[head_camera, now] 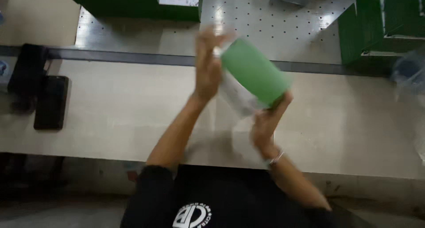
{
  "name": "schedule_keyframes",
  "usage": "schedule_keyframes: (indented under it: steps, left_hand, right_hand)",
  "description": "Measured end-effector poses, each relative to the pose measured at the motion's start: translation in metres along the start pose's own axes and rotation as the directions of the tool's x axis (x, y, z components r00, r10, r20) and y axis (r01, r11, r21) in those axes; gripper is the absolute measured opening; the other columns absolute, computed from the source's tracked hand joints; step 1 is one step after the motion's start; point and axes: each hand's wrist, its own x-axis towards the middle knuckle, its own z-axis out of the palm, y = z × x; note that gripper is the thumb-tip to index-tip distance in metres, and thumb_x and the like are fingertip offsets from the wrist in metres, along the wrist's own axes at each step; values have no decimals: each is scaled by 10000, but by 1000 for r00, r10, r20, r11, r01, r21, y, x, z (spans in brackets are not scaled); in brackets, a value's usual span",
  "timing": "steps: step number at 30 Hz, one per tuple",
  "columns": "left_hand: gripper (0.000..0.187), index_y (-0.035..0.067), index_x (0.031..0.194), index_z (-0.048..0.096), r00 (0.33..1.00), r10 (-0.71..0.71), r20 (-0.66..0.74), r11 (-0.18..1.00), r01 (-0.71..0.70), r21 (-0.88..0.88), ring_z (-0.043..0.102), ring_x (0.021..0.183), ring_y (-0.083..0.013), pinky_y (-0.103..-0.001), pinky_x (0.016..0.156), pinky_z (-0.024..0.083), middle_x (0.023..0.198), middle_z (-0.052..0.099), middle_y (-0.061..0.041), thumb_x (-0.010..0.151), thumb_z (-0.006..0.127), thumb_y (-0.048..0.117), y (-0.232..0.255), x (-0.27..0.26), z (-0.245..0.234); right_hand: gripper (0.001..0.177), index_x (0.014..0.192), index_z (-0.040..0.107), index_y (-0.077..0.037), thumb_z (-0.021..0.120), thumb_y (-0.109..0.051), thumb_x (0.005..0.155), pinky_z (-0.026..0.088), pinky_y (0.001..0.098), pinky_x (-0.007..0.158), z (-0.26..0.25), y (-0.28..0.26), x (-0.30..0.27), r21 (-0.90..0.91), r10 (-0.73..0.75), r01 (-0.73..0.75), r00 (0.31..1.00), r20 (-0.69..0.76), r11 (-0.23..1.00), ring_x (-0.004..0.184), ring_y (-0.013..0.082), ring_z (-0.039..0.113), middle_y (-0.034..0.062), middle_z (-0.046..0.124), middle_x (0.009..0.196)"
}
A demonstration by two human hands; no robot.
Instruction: The person assembles small green and white cardboard boxes by hand. They fold the flaps, insert inner components, and seal the boxes on a workbench.
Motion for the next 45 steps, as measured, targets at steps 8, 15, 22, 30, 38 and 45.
schedule_keyframes:
  steps: [8, 15, 22, 30, 38, 45]
  left_hand:
    - [912, 73, 1331, 661, 998, -28, 55, 990, 20, 141, 610, 1302, -337, -471, 1147, 450, 1325, 667, -156, 702, 769, 724, 75, 8, -10]
    - [393, 92, 1003, 771, 997, 69, 37, 992, -72, 106, 668, 1152, -368, -514, 1046, 544, 1194, 668, -142, 771, 803, 408, 64, -9, 1]
    - [390, 136, 1040, 753, 995, 42, 91, 999, -39, -35, 601, 1169, -261, -394, 1035, 462, 1243, 578, -114, 883, 606, 462, 44, 19, -3]
    - [330, 164, 1061, 639, 999, 26, 47, 998, -29, 54, 544, 1146, -185, -386, 1001, 453, 1219, 554, -54, 1025, 461, 439, 44, 39, -6]
    - [405, 145, 1063, 754, 994, 88, 64, 994, -84, -63, 608, 1069, -230, -339, 896, 482, 1222, 573, -109, 913, 611, 492, 41, 22, -3]
    - [425, 149, 1052, 769, 991, 116, 64, 992, -112, -59, 625, 1071, -234, -336, 912, 488, 1243, 596, -107, 920, 604, 517, 37, 16, -3]
  right_hand:
    - [474, 1373, 438, -33, 408, -370, 1041, 469, 485, 1031, 22, -57, -12, 475, 682, -590, 731, -29, 653, 1312, 294, 458, 122, 436, 1349]
    - [841, 1518, 356, 14, 479, -516, 877, 313, 599, 1169, -8, -57, -5, 694, 869, -700, 439, 229, 170, 1499, 377, 339, 219, 380, 1526]
    - [824, 1438, 425, 2, 618, -506, 818, 397, 585, 1124, -11, -25, -21, 866, 869, -496, 401, 291, -61, 1397, 359, 454, 204, 465, 1440]
    - [523, 1226, 511, -40, 652, -387, 861, 448, 539, 1145, 19, -24, -6, 892, 888, -452, 406, 213, -8, 1199, 360, 573, 166, 563, 1194]
    - [472, 1247, 616, -55, 661, -368, 897, 475, 568, 1067, 16, 22, -65, 767, 747, -637, 475, 465, -73, 1243, 406, 583, 162, 613, 1260]
    - [279, 980, 609, -156, 711, -383, 854, 506, 514, 1126, 34, -6, -47, 710, 782, -704, 453, 429, 18, 1198, 324, 610, 47, 579, 1096]
